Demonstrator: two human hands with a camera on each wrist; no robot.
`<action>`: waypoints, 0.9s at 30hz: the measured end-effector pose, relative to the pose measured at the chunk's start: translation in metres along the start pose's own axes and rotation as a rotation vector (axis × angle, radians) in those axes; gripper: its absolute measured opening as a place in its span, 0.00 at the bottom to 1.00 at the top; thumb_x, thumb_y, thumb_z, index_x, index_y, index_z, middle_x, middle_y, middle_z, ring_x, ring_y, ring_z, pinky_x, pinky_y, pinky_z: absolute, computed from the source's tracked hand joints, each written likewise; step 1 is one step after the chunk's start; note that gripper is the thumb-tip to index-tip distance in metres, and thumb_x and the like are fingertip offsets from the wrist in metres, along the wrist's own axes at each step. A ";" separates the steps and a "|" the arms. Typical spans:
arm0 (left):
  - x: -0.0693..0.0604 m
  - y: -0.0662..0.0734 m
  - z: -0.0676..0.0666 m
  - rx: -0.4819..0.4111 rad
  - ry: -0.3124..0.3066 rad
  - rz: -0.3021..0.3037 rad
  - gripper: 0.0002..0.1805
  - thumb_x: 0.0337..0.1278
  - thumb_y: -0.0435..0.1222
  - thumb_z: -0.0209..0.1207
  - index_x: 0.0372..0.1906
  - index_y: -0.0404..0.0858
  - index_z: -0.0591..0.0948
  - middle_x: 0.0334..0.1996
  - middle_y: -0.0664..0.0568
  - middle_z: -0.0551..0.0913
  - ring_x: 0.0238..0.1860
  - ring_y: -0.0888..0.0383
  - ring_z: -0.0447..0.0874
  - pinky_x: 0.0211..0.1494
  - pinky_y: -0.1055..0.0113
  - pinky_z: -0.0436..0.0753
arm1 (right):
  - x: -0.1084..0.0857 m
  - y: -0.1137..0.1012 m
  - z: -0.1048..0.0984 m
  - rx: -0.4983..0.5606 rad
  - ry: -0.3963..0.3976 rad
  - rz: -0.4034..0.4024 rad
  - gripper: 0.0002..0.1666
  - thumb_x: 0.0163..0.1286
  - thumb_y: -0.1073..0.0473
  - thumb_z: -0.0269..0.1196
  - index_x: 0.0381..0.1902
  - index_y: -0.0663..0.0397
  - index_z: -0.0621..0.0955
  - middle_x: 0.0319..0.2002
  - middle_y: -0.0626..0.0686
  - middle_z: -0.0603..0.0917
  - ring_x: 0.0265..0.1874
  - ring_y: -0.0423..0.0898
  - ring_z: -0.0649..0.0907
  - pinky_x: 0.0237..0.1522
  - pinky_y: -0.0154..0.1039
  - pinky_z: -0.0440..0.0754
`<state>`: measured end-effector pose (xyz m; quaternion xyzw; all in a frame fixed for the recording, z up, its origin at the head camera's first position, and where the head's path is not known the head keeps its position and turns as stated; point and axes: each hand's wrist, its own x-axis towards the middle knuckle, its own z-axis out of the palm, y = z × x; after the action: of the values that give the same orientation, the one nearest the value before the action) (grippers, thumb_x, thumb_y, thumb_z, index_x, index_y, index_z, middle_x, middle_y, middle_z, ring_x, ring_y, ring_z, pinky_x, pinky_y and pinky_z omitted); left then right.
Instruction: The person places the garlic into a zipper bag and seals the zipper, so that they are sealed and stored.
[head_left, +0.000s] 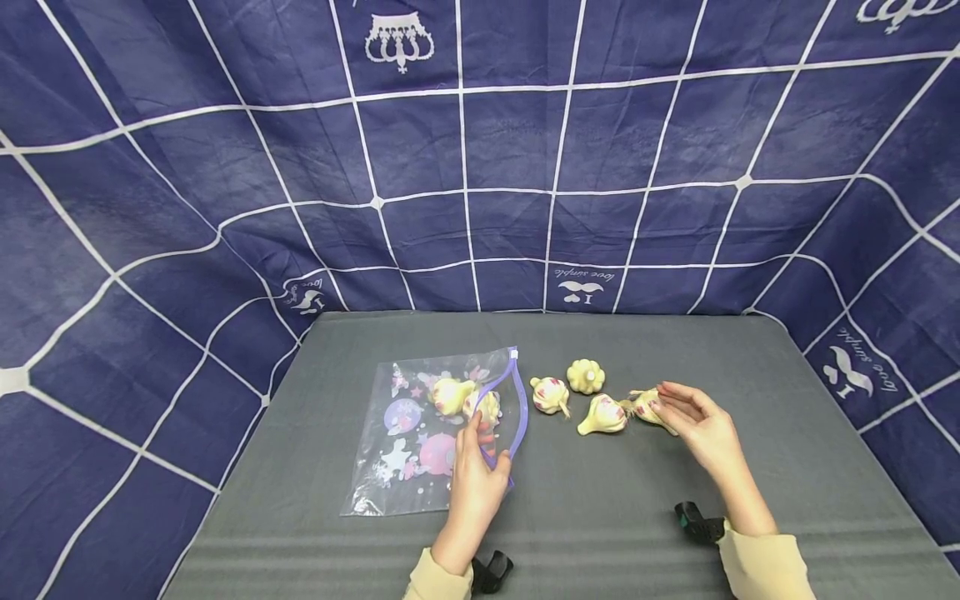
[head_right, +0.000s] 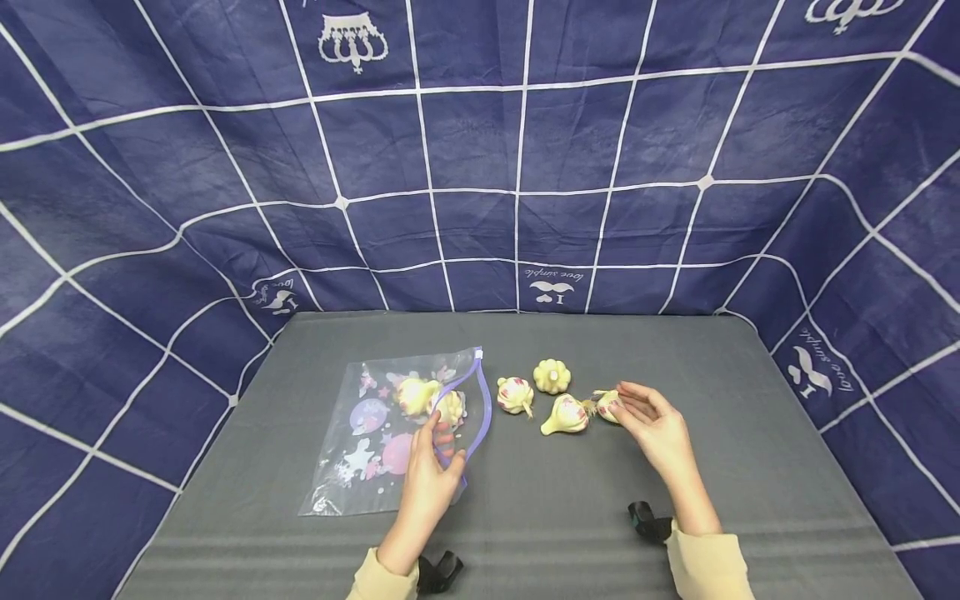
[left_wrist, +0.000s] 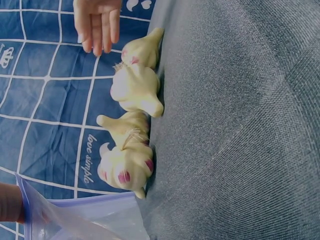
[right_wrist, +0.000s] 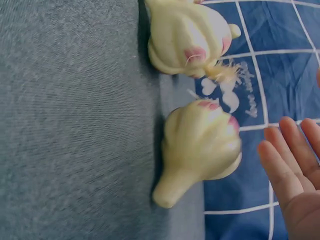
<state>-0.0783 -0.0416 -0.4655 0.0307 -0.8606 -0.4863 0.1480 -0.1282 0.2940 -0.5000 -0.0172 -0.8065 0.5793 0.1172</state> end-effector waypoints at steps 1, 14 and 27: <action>0.000 0.000 0.000 0.001 0.002 0.002 0.37 0.42 0.24 0.63 0.65 0.29 0.69 0.50 0.47 0.77 0.44 0.50 0.81 0.43 0.60 0.79 | 0.003 0.012 -0.002 -0.007 0.012 0.007 0.32 0.62 0.48 0.70 0.61 0.53 0.77 0.49 0.31 0.82 0.47 0.22 0.81 0.46 0.18 0.78; 0.000 -0.001 0.001 -0.001 -0.001 0.001 0.37 0.42 0.24 0.63 0.65 0.30 0.69 0.51 0.47 0.77 0.45 0.50 0.80 0.43 0.61 0.79 | 0.006 -0.023 0.001 -0.280 -0.094 0.187 0.47 0.64 0.52 0.68 0.71 0.70 0.61 0.68 0.71 0.66 0.69 0.66 0.67 0.70 0.52 0.65; 0.000 -0.001 0.001 -0.008 -0.005 0.013 0.36 0.42 0.23 0.63 0.64 0.29 0.69 0.51 0.46 0.77 0.45 0.49 0.81 0.44 0.60 0.80 | 0.017 -0.014 0.006 -0.387 -0.187 0.210 0.54 0.60 0.51 0.71 0.72 0.73 0.57 0.67 0.77 0.65 0.66 0.71 0.68 0.66 0.60 0.68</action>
<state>-0.0788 -0.0416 -0.4666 0.0234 -0.8591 -0.4889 0.1493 -0.1444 0.2863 -0.4863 -0.0692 -0.9036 0.4221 -0.0245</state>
